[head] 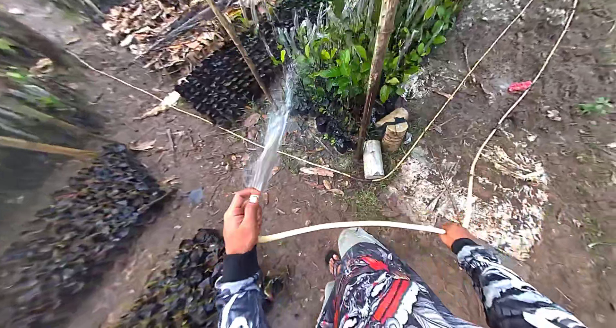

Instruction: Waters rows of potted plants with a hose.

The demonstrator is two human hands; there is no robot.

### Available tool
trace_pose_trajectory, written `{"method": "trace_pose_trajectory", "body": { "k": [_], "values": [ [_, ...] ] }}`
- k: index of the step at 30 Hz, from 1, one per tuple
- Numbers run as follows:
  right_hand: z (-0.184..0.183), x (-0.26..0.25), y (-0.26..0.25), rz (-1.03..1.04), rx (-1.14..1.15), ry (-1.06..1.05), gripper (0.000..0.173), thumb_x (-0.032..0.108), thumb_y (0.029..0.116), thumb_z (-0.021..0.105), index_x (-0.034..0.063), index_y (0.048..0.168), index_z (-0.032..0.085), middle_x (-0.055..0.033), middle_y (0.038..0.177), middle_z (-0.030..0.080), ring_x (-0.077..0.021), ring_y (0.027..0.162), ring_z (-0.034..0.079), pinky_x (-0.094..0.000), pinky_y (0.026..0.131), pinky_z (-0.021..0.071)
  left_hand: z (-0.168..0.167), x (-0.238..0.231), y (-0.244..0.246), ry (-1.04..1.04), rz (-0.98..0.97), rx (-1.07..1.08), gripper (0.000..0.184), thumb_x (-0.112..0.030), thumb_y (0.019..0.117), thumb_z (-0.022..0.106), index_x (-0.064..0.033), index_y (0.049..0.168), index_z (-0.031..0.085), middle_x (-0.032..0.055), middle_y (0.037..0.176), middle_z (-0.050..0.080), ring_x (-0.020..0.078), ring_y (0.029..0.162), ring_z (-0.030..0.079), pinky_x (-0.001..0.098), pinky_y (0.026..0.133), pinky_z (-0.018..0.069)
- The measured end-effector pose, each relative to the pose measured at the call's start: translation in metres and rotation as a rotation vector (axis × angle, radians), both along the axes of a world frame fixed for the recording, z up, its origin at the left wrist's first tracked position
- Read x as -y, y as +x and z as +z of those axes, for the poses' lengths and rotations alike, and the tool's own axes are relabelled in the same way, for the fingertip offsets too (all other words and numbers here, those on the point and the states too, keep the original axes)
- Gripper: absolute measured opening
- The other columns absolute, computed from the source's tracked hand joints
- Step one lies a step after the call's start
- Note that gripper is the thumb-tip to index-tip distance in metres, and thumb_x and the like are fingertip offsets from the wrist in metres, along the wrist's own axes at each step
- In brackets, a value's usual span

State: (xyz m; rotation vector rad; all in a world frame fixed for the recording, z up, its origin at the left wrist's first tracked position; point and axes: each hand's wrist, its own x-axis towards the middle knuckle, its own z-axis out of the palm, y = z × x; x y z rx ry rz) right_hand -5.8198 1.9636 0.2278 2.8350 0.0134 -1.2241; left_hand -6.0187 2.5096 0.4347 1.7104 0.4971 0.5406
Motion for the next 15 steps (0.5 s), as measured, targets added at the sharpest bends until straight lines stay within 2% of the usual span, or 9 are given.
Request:
{"method": "trace_pose_trajectory", "body": {
  "k": [3,6,11,13,15],
  "values": [
    [-0.001,-0.040,-0.018,0.054,-0.058,-0.067,0.042,0.040,0.1004,0.061,0.0089,0.126,0.072,-0.0223,0.132,0.068,-0.0418,0.129,0.060,-0.0648,0.108,0.0447,-0.011,-0.027,0.003,0.134,-0.034,-0.086,0.027,-0.021,0.1032,0.045,-0.0088,0.118,0.064,-0.0102,0.059,0.047,0.0038,0.044,0.043,0.0239,0.042,0.0401],
    [-0.024,-0.079,-0.016,0.057,-0.065,-0.107,0.044,0.045,0.1004,0.059,0.0099,0.123,0.073,-0.0205,0.131,0.069,-0.0404,0.129,0.061,-0.0638,0.107,0.0457,-0.029,-0.054,0.007,0.270,-0.084,-0.116,0.031,-0.026,0.1040,0.045,-0.0080,0.116,0.067,-0.0074,0.061,0.051,0.0056,0.046,0.045,0.0276,0.045,0.0424],
    [-0.050,-0.159,0.034,-0.016,-0.007,-0.074,0.043,0.044,0.0996,0.062,0.0105,0.123,0.074,-0.0214,0.130,0.069,-0.0408,0.129,0.061,-0.0642,0.107,0.0447,-0.077,-0.108,0.024,0.354,-0.104,-0.126,0.033,-0.029,0.1035,0.045,-0.0094,0.113,0.069,-0.0064,0.060,0.053,0.0052,0.046,0.047,0.0287,0.045,0.0432],
    [-0.054,-0.190,0.060,-0.049,0.015,-0.052,0.046,0.044,0.0998,0.063,0.0085,0.127,0.072,-0.0238,0.132,0.067,-0.0432,0.130,0.059,-0.0652,0.109,0.0432,-0.082,-0.129,0.034,0.344,-0.038,-0.101,0.033,-0.028,0.1034,0.044,-0.0077,0.112,0.068,-0.0075,0.061,0.053,0.0029,0.046,0.046,0.0252,0.045,0.0424],
    [-0.042,-0.221,0.072,-0.061,0.031,-0.040,0.046,0.046,0.1007,0.061,0.0079,0.125,0.072,-0.0241,0.130,0.068,-0.0435,0.128,0.060,-0.0657,0.107,0.0443,-0.085,-0.148,0.041,0.372,-0.030,-0.117,0.034,-0.029,0.1033,0.044,-0.0068,0.110,0.069,-0.0064,0.061,0.054,0.0035,0.047,0.048,0.0259,0.046,0.0435]
  ]
}}
